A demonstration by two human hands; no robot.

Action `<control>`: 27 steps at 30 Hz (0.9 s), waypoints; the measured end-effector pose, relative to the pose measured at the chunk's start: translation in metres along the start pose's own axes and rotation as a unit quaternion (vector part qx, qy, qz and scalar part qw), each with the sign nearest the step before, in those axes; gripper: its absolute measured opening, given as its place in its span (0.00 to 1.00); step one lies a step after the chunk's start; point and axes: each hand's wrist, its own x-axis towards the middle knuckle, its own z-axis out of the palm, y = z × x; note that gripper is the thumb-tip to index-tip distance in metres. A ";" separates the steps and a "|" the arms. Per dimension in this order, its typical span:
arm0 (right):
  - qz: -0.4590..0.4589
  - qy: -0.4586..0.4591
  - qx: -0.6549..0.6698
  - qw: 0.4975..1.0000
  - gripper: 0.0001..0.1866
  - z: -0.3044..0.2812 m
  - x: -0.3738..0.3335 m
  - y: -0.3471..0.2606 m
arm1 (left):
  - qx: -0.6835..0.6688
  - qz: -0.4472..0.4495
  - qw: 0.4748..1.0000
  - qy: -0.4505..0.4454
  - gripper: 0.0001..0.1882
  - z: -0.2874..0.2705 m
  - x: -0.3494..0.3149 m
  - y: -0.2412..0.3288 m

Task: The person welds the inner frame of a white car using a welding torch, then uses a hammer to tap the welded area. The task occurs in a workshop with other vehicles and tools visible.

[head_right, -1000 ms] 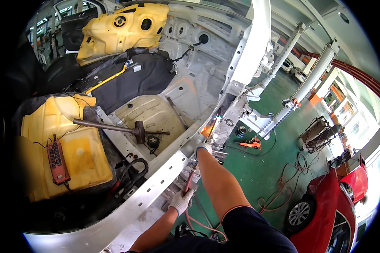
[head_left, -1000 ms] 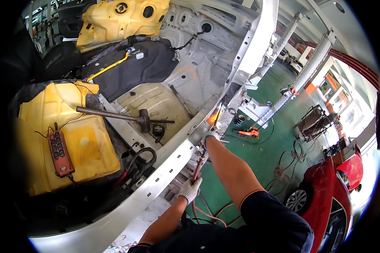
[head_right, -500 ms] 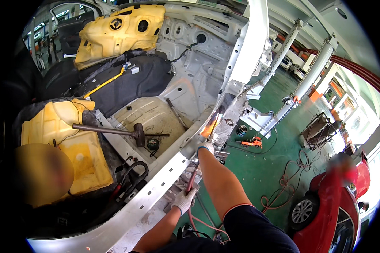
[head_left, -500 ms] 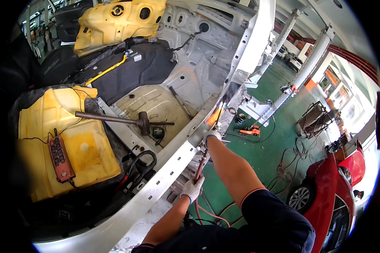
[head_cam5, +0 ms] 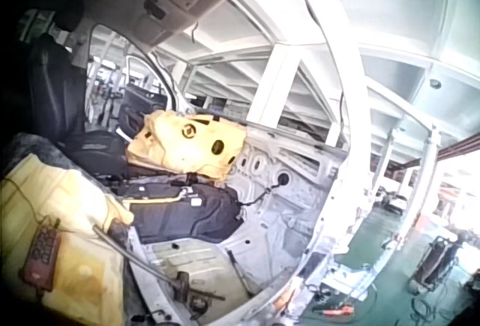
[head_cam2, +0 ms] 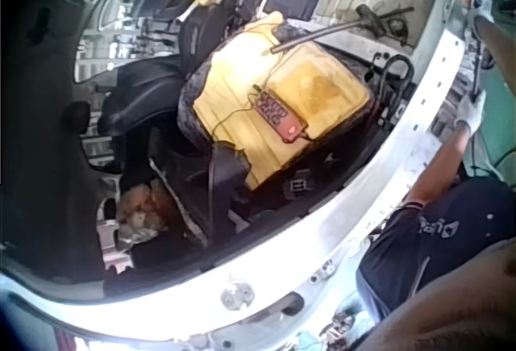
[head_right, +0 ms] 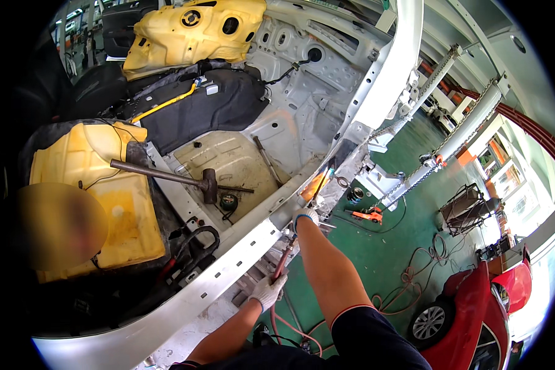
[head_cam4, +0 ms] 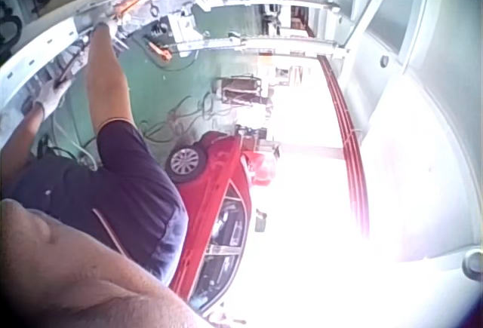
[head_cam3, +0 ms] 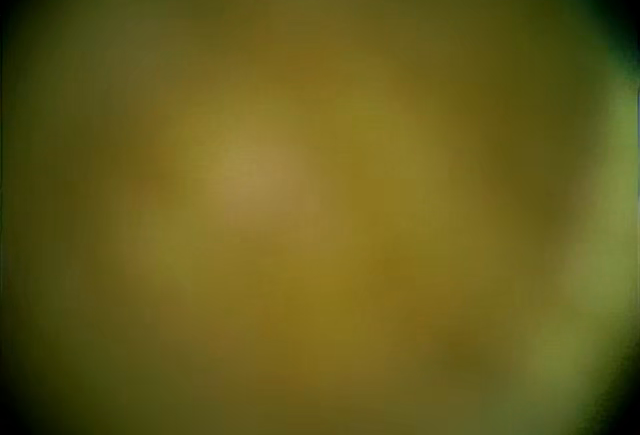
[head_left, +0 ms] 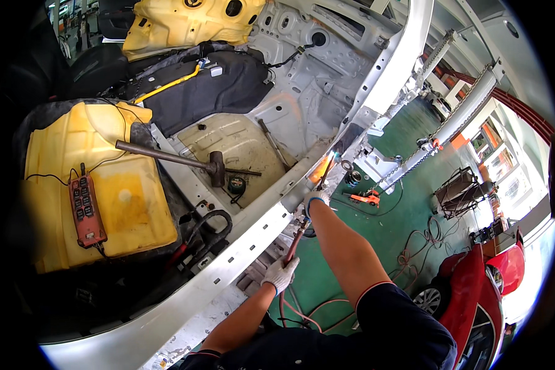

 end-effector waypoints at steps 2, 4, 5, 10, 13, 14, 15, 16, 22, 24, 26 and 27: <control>-0.024 0.004 -0.058 0.998 0.20 -0.019 -0.028 -0.014 | 0.011 -0.001 1.000 0.014 0.19 -0.003 0.000 -0.004; -0.002 0.009 0.003 1.000 0.19 -0.012 -0.020 -0.009 | 0.029 -0.007 0.999 0.018 0.20 0.000 0.003 -0.010; 0.050 0.009 0.106 0.993 0.19 0.010 0.001 0.024 | 0.037 0.001 0.999 -0.006 0.21 0.015 0.002 -0.011; -0.075 0.054 -0.153 0.984 0.19 -0.026 -0.052 -0.005 | 0.118 0.047 0.991 0.035 0.19 0.006 0.005 -0.021; -0.099 0.031 -0.199 0.974 0.20 -0.032 -0.055 0.008 | 0.209 0.092 0.971 0.073 0.20 0.015 0.011 -0.024; -0.075 0.018 -0.158 0.984 0.23 -0.027 -0.050 0.013 | 0.210 0.101 0.970 0.072 0.21 0.018 0.011 -0.026; -0.081 0.017 -0.191 0.978 0.23 -0.025 -0.049 0.018 | 0.210 0.111 0.969 0.071 0.21 0.021 0.011 -0.027; -0.092 0.017 -0.223 0.970 0.23 -0.030 -0.055 0.015 | 0.212 0.120 0.967 0.073 0.22 0.021 0.011 -0.027; -0.097 -0.020 -0.288 0.952 0.23 -0.073 -0.106 -0.013 | 0.210 0.087 0.972 0.051 0.21 0.019 0.001 -0.017; -0.106 -0.045 -0.293 0.949 0.23 -0.078 -0.106 -0.013 | 0.194 0.077 0.977 0.033 0.20 0.020 -0.003 -0.012; -0.083 -0.048 -0.286 0.953 0.22 -0.075 -0.102 -0.016 | 0.173 0.072 0.982 0.023 0.20 0.019 -0.005 -0.010; -0.071 -0.049 -0.282 0.955 0.22 -0.073 -0.097 -0.018 | 0.158 0.072 0.985 0.021 0.20 0.018 -0.005 -0.012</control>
